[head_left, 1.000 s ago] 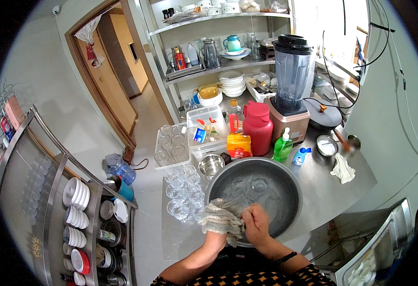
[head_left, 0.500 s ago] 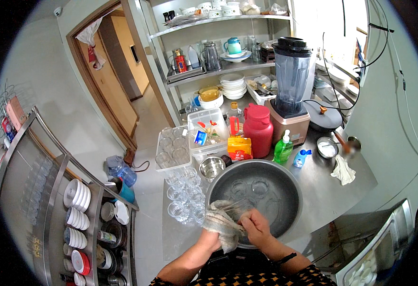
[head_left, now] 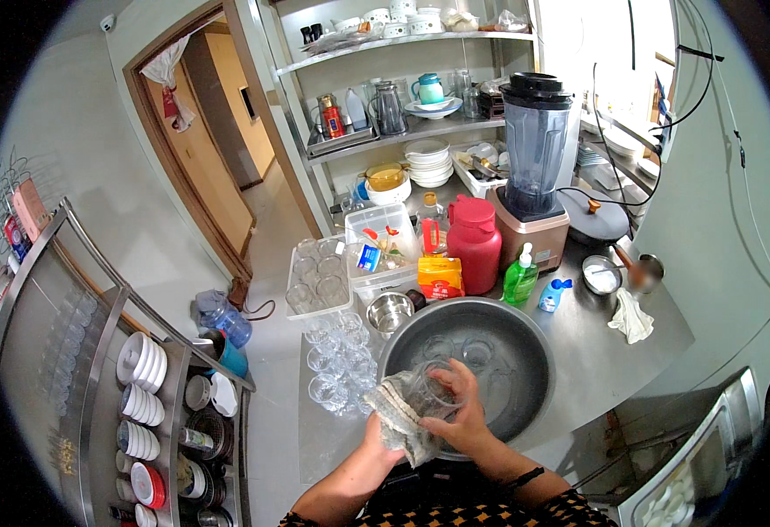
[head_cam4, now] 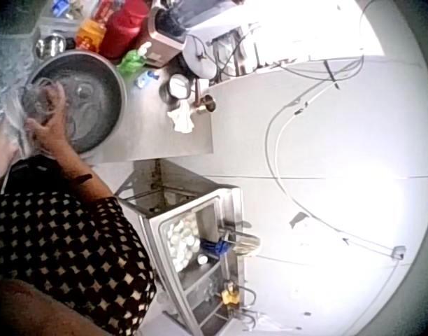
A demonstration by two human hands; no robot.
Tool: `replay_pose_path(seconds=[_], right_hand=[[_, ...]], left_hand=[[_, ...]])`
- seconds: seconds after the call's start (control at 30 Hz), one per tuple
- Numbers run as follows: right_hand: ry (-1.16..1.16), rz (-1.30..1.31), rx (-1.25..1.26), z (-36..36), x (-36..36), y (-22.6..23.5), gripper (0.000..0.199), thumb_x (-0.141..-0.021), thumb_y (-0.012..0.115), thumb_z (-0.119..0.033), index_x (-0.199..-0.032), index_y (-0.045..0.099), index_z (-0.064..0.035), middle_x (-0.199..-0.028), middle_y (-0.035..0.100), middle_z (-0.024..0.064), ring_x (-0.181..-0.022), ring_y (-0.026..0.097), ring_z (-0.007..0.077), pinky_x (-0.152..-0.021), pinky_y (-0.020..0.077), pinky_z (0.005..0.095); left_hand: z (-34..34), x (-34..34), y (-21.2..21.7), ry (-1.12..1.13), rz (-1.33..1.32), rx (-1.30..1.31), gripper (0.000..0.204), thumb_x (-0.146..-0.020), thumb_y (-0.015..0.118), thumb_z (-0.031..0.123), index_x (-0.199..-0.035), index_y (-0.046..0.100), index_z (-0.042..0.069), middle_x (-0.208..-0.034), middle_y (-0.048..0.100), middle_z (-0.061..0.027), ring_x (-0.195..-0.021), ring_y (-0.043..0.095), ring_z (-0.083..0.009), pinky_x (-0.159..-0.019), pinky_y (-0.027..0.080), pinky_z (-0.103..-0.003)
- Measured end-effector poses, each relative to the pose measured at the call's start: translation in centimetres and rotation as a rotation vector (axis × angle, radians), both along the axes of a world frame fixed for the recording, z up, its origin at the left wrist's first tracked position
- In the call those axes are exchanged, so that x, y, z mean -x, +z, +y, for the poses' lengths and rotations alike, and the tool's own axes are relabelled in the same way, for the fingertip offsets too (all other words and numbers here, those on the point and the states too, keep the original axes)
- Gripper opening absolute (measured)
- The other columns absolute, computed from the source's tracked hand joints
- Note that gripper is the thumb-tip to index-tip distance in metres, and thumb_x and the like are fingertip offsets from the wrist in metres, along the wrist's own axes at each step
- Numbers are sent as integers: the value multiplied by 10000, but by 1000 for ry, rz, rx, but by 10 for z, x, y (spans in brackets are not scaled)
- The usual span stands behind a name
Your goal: The person dries clear drinking glasses one by one using a cloth. They pick up each glass from a metal basin filled with water, wipe it thoroughly, and place it on the countertop next to a stack of previously dried glasses.
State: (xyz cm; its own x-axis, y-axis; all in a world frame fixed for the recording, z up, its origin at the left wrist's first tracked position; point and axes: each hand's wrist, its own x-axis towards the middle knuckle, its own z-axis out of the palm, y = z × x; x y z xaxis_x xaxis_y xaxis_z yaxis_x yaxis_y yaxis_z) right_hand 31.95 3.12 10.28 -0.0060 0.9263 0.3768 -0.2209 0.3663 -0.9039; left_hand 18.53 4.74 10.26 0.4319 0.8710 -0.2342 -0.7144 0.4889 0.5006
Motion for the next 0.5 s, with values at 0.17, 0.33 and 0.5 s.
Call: replay_pose_path(seconds=[0.17,0.33,0.5], right_hand=[[-150,-364,-166,-1,-10,8,867,-577,747,-214,-1254,241,-20,-1162,444,165,-1076,431,296,-924,322,386],[-119,-883,-335,-1,-25,41,729,-552,731,-182,-1175,379,-44,-1156,445,145,-1050,439,316,-881,361,411],[-95,-1058,-597,1,-30,50,707,-527,743,-189,-1138,415,-51,-1162,436,146,-1040,440,327,-865,372,423]], left_hand=[[3,6,-6,-22,213,-12,330,-849,476,182,-1137,445,24,-1074,515,-116,-966,522,-222,-797,456,-338],[-6,6,29,-121,460,-143,322,-816,532,110,-1119,459,28,-1022,531,-77,-878,542,-158,-712,476,-274],[-1,9,24,-145,391,-132,291,-808,535,86,-1089,485,24,-986,545,-74,-842,549,-150,-690,482,-274]])
